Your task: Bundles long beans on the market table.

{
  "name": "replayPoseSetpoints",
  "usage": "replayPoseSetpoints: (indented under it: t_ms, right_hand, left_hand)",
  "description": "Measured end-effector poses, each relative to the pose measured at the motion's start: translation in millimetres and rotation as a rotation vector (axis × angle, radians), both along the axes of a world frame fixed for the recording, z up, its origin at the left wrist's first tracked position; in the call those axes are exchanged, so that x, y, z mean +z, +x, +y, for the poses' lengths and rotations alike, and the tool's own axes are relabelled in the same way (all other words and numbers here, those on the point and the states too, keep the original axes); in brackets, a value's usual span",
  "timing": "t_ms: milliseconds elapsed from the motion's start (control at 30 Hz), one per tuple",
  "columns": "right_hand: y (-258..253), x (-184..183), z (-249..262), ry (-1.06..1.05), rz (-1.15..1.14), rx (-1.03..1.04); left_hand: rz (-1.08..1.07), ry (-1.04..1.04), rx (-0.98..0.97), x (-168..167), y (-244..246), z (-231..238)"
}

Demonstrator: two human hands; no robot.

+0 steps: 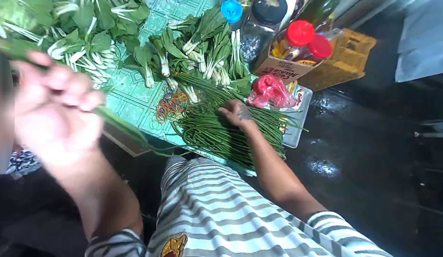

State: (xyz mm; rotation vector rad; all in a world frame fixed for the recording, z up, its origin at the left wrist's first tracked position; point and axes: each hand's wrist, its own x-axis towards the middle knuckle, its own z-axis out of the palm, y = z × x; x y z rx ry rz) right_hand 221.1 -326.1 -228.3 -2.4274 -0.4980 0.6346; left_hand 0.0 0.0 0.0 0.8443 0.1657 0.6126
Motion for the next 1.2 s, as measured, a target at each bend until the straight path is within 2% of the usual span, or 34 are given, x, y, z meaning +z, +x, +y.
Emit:
replayPoseSetpoints:
  t_ms: [133,267,367,433,567,733,900,1067,1200]
  right_hand:
    - [-9,-24,39,-0.172,-0.153,0.0]
    - [-10,-22,42,-0.148,-0.203,0.0]
    - [-15,-4,40,-0.146,-0.165,-0.023]
    - [-18,10,40,-0.059,-0.143,-0.068]
    - [-19,39,34,0.191,-0.238,-0.154]
    - [-5,75,24,0.429,-0.302,-0.186]
    - [4,120,39,0.432,-0.292,-0.047]
    - [19,122,62,0.436,-0.243,0.075]
    - [29,123,77,0.361,-0.275,0.125]
  left_hand:
    - [0.08,-0.046,-0.084,-33,27,-28]
    - [0.088,-0.088,-0.23,-61,44,-45]
    - [0.182,-0.045,-0.295,-86,52,-58]
    - [0.243,0.012,-0.34,-106,63,-64]
    - [0.374,0.041,-0.434,-137,87,-74]
    - [0.451,0.134,-0.521,-145,115,-94]
    - [0.392,0.232,-0.488,-165,148,-125]
    - [0.308,0.133,-0.391,-177,162,-153]
    - [0.346,0.047,-0.347,-177,160,-161]
